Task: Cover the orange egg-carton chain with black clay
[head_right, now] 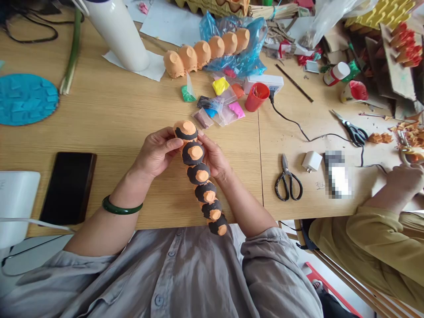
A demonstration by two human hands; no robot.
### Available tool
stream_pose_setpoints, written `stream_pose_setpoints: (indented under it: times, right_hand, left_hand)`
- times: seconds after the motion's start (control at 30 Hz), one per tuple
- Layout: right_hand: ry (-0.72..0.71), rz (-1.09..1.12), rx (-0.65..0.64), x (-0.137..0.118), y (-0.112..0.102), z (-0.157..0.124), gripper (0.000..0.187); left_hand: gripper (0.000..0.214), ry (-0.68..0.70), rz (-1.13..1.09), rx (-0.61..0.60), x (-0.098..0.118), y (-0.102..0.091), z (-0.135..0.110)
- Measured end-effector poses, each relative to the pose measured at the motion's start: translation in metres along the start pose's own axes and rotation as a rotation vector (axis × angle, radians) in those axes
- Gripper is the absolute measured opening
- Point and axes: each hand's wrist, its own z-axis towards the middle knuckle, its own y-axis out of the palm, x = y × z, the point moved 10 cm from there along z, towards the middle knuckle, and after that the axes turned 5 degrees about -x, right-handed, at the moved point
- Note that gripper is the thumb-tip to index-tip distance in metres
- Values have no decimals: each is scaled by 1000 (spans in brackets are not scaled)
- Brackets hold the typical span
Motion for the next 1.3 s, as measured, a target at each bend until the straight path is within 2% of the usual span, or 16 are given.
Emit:
stream_pose_setpoints:
  times: [0.07,0.2,0.33,0.47,0.77,0.93,1.03,1.13,1.3]
  right_hand:
    - [3,-37,0,1,1,0,24]
    - [-80,-56,-61,-5,9,-1,23]
    - [-96,-142,-168,-5,18,-3,4]
    - [-100,-153,-215,-7,21,-4,12]
    - [-62,-227,-127,-9,15,-4,17]
    - [-76,-254,-158,-12,11,-4,24]
    - [-81,-270,-160,-13,11,-3,19]
    - [-71,-281,-108,-14,11,-3,11]
    - [-77,-223,-27,-15,9,-3,17]
  left_hand:
    - [49,24,2,5,2,0,0]
    - [47,70,-11,59,9,-5,-1]
    - [50,90,-13,115,14,-12,-2]
    - [51,105,-19,107,16,-9,-3]
    - [52,69,-62,97,12,-4,-6]
    - [53,23,-84,90,7,-5,-8]
    - [53,21,-92,110,6,-6,-9]
    - [53,34,-125,137,3,-7,-8]
    - [48,-8,-151,109,-7,-3,-3]
